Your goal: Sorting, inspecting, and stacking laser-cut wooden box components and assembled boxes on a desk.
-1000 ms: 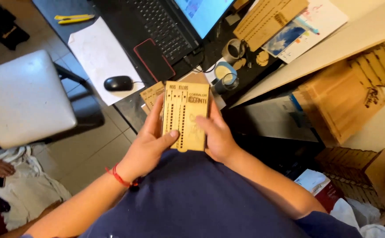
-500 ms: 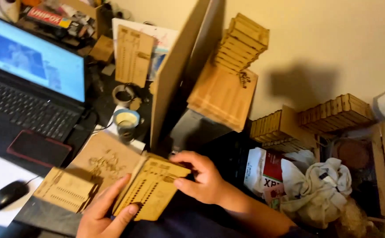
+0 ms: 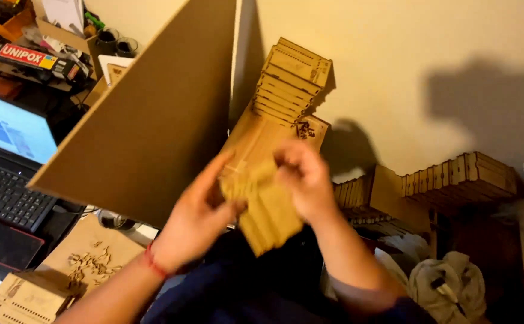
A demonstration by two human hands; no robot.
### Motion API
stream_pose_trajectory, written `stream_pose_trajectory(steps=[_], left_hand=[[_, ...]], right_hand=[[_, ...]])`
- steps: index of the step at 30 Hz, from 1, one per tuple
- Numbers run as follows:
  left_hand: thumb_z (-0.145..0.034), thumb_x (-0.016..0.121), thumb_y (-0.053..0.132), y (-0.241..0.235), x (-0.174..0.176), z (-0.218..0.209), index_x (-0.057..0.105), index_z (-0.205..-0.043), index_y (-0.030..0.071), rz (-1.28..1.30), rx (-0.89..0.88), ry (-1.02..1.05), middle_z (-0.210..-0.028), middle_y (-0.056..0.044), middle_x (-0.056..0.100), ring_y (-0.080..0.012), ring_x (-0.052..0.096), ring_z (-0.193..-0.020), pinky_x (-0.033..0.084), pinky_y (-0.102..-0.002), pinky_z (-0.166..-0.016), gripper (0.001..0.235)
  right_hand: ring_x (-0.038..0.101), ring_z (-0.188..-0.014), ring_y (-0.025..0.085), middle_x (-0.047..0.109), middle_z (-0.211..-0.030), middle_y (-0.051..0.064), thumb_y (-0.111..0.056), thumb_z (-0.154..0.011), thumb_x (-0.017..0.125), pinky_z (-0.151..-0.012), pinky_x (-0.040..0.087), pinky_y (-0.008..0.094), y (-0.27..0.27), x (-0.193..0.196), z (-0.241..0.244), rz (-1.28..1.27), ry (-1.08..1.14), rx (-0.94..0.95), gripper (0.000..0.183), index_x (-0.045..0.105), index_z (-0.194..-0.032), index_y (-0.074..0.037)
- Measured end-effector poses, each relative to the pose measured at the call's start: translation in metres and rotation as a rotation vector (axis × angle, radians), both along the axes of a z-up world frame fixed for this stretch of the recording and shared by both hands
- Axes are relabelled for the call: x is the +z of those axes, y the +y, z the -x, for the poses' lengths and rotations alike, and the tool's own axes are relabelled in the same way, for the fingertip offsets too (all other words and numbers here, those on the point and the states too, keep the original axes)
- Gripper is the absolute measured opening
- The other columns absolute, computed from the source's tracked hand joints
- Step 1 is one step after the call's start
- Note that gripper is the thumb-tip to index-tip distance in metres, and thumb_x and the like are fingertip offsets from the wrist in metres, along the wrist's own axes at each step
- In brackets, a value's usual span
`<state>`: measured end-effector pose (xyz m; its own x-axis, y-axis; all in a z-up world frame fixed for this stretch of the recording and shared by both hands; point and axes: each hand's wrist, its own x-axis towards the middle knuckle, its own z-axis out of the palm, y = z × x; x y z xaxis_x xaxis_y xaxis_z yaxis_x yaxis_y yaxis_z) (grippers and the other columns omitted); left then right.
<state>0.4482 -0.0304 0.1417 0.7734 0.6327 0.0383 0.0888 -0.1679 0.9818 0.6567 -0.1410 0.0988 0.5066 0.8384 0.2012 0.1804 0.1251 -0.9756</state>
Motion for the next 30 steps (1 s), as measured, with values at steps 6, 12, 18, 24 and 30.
stream_pose_trajectory(steps=[6,12,18,24,30], left_hand=[[-0.091,0.07,0.015,0.064,-0.021,-0.16,0.055,-0.135,0.004,0.472,0.37,-0.369,-0.116,-0.015,0.066,-0.0306,0.073,-0.094,0.066,-0.044,-0.072,0.048],[-0.084,0.082,0.017,0.116,-0.038,-0.256,0.063,-0.12,0.004,0.313,0.53,-0.414,-0.098,-0.012,0.07,-0.0217,0.071,-0.084,0.064,-0.036,-0.065,0.043],[-0.084,0.084,0.031,0.122,-0.062,-0.278,0.064,-0.12,0.008,0.08,0.569,-0.272,-0.101,-0.008,0.07,-0.0166,0.065,-0.093,0.057,-0.032,-0.078,0.047],[-0.082,0.082,0.055,0.128,-0.071,-0.279,0.069,-0.118,0.017,-0.185,0.608,-0.001,-0.113,-0.007,0.061,-0.0295,0.062,-0.113,0.051,-0.042,-0.097,0.054],[-0.084,0.053,0.062,0.105,-0.034,-0.268,0.049,-0.143,0.014,-0.04,0.45,0.112,-0.148,-0.016,0.043,-0.031,0.037,-0.139,0.035,-0.047,-0.112,0.076]], right_hand=[[0.051,-0.106,0.017,0.053,-0.108,0.005,-0.024,-0.104,0.054,-0.097,0.041,0.034,0.023,-0.006,-0.089,-0.253,-0.438,-0.471,0.025,0.054,-0.123,-0.008],[0.057,-0.116,0.034,0.06,-0.12,0.012,-0.006,-0.093,0.067,-0.101,0.043,0.049,0.025,-0.018,-0.104,-0.144,-0.745,-0.402,0.025,0.065,-0.118,-0.005],[0.025,-0.142,0.051,0.033,-0.151,0.029,-0.004,-0.094,0.065,-0.114,0.023,0.064,0.037,-0.027,-0.125,0.071,-0.525,-0.301,0.063,0.037,-0.15,0.002],[0.022,-0.146,0.045,0.03,-0.156,0.024,-0.007,-0.097,0.062,-0.117,0.02,0.063,0.046,-0.026,-0.132,0.116,-0.469,-0.251,0.065,0.031,-0.154,-0.002],[0.024,-0.151,0.033,0.028,-0.16,0.016,-0.018,-0.099,0.059,-0.121,0.029,0.05,0.051,-0.039,-0.139,0.129,-0.539,-0.256,0.06,0.032,-0.153,-0.01]])
